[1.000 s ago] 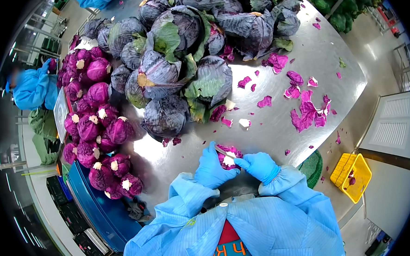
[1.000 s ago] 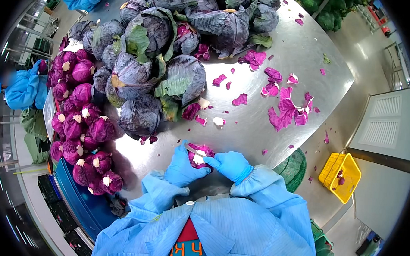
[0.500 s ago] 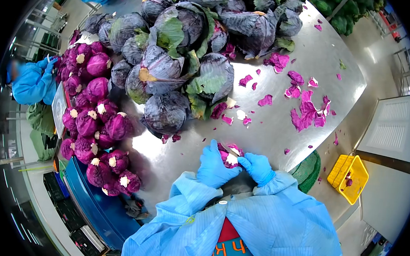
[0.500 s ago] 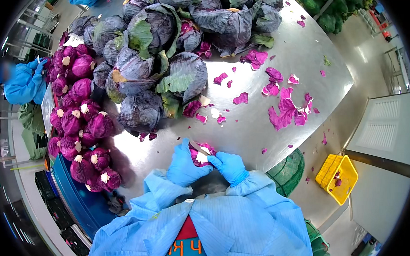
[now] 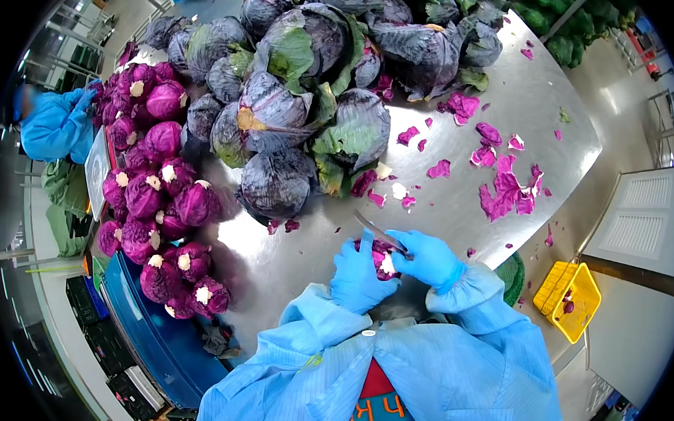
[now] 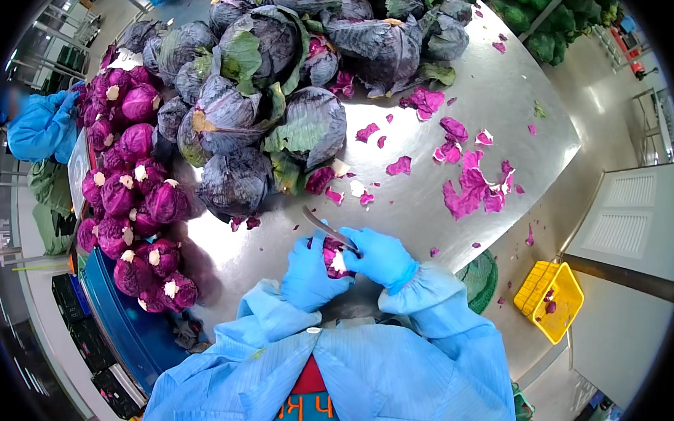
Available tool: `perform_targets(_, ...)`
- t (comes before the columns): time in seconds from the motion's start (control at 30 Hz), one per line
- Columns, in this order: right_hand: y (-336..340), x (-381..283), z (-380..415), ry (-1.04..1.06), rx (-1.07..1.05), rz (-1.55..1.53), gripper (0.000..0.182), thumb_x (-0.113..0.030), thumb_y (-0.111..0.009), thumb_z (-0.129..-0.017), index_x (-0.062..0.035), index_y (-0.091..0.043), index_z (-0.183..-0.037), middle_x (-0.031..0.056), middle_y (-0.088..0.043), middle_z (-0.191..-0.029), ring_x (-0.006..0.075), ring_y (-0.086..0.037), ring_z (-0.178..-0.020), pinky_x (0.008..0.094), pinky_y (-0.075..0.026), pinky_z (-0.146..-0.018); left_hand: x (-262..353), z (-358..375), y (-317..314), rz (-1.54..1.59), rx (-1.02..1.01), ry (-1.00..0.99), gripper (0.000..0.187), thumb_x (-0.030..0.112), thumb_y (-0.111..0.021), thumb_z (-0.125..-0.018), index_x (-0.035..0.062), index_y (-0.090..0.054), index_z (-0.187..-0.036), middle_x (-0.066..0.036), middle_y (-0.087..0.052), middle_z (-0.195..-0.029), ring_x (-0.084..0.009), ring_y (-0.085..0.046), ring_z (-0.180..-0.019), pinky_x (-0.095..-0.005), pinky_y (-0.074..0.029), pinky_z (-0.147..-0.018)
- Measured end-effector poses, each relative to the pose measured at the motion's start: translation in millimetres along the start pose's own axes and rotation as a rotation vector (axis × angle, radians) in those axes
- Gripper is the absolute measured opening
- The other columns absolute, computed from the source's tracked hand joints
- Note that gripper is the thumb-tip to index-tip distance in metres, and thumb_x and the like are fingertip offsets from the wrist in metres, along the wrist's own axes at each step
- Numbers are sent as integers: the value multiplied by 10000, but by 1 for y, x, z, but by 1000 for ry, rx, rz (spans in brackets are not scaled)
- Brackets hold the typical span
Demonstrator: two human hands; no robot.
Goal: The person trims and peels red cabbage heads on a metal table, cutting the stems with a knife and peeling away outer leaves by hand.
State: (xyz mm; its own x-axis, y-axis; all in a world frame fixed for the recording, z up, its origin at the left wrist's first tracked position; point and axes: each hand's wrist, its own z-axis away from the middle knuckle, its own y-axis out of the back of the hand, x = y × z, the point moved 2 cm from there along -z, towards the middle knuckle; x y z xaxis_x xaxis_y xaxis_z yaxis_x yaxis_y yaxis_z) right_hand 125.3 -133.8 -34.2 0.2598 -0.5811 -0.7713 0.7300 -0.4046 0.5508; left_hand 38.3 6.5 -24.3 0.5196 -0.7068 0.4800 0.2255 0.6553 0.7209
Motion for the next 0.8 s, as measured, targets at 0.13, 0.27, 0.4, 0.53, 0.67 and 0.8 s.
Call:
perform_targets(0.13,2,7,-9,-33,-59,-60,375,-360,-642,-785,-107,-655,-1062,152,-634,-874,341,-630,-821,439,-501,-731,-2,1,-1,-35,10,-41,1090,445,-841,-543,10,-342,-1410,-294,-460,-1188,-442,-511,-1060,-535,-468,-891)
perform_targets(0.27,-1,-7,-8,-60,-73,71,314,-369,-653,-758,-98,-640,-917,163,-642,-863,367,-627,-792,464,-498,-704,12,0,-10,-255,352,-197,845,448,-790,-600,49,-496,-1284,-221,-518,-1113,-378,-540,-1002,-509,-468,-802)
perform_targets(0.4,3,-7,-8,-93,-99,91,291,-359,-661,-740,-96,-624,-859,177,-638,-854,385,-623,-767,475,-494,-667,18,-7,-26,-391,434,-209,607,404,-732,-661,60,-570,-1135,-128,-565,-989,-304,-549,-913,-443,-425,-715)
perform_targets(0.53,1,-7,-7,-83,-113,73,301,-369,-670,-726,-96,-623,-844,173,-635,-824,387,-622,-756,480,-488,-652,17,-1,-25,-345,482,-250,633,395,-746,-647,35,-564,-1134,-134,-565,-984,-309,-550,-923,-454,-424,-743)
perform_targets(0.67,-7,-9,-1,-46,-42,30,321,-367,-686,-718,-71,-611,-816,188,-607,-781,390,-603,-719,458,-478,-634,-4,0,-35,-196,361,-274,753,419,-716,-657,38,-509,-1273,-138,-546,-1192,-339,-491,-1183,-479,-387,-884)
perform_targets(0.8,-17,2,3,-1,85,-33,323,-347,-710,-724,-52,-598,-792,192,-581,-749,386,-585,-683,427,-472,-609,-4,5,-25,-129,544,-459,674,337,-782,-602,22,-538,-1146,-182,-568,-1120,-371,-539,-1080,-487,-418,-855)
